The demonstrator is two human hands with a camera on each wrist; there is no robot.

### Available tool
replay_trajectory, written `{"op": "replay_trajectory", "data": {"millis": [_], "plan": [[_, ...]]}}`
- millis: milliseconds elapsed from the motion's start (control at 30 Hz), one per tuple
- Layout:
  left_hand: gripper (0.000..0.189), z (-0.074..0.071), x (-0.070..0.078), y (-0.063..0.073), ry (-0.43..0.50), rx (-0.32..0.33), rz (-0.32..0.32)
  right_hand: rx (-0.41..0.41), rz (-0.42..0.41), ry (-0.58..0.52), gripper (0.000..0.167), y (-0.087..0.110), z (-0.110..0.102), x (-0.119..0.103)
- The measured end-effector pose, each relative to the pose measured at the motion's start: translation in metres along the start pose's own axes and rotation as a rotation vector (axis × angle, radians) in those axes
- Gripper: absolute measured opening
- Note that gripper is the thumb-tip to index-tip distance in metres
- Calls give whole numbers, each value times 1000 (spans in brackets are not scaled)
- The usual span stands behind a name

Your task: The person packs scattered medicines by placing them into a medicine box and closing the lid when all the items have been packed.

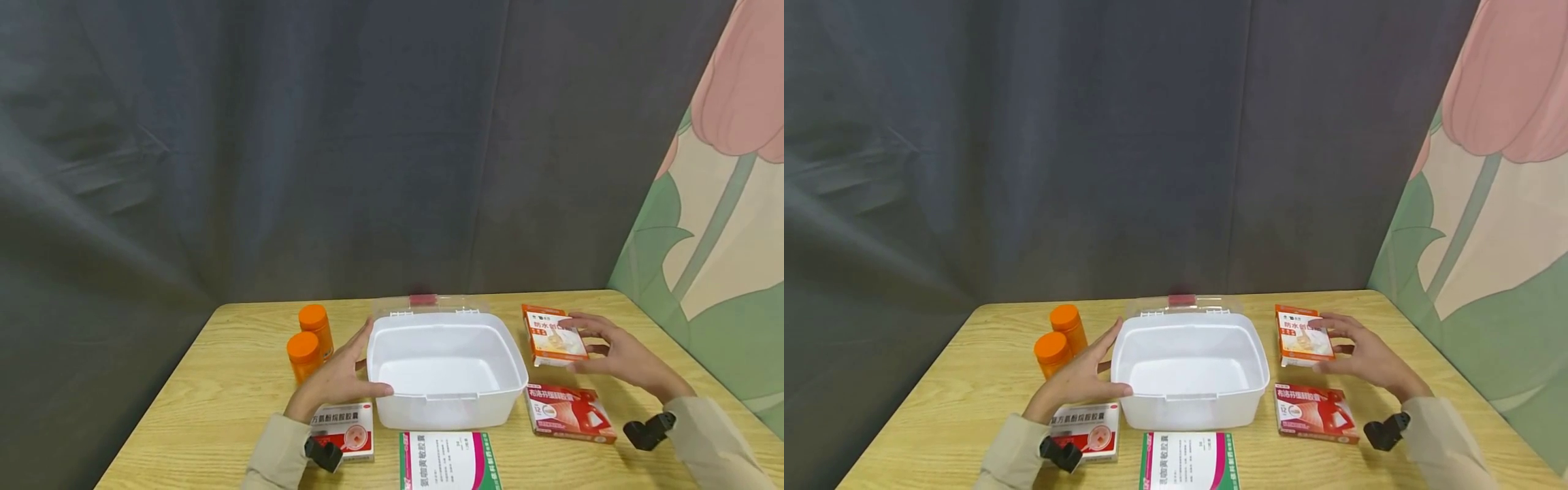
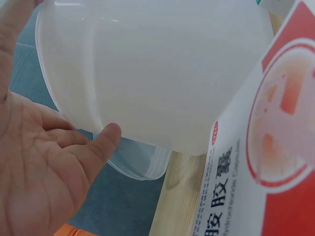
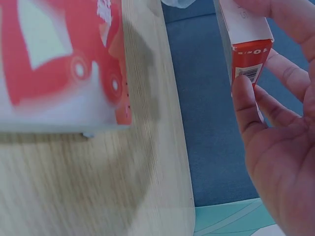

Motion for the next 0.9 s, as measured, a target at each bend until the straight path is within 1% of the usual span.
{"op": "replay_trajectory", "data": {"millis": [133, 300, 500, 667, 900], "plan": [[116, 0, 1, 1, 4, 1, -3, 18, -30, -4, 68, 2, 1, -6], [117, 0, 2, 3, 24, -1, -7, 44, -68, 25, 69, 4, 0, -13], [116, 0, 2, 5, 35, -4, -6, 54, -80, 53, 69, 6, -2, -25], [114, 0, 2, 5, 42, 1, 0, 62, -97, 42, 68, 6, -2, -34], [114, 3, 3, 3, 54, -14, -14, 77, -159, 15, 68, 4, -5, -47]]}}
Point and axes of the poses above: each hand's wrist, its own y-axis away from the middle knuckle, its own z-axis out of the palm, x = y × z, the point moved 6 cm from there along -y, towards the middle knuckle, and after that the axes turned 5 degrees about -z, right-handed, at the moved point
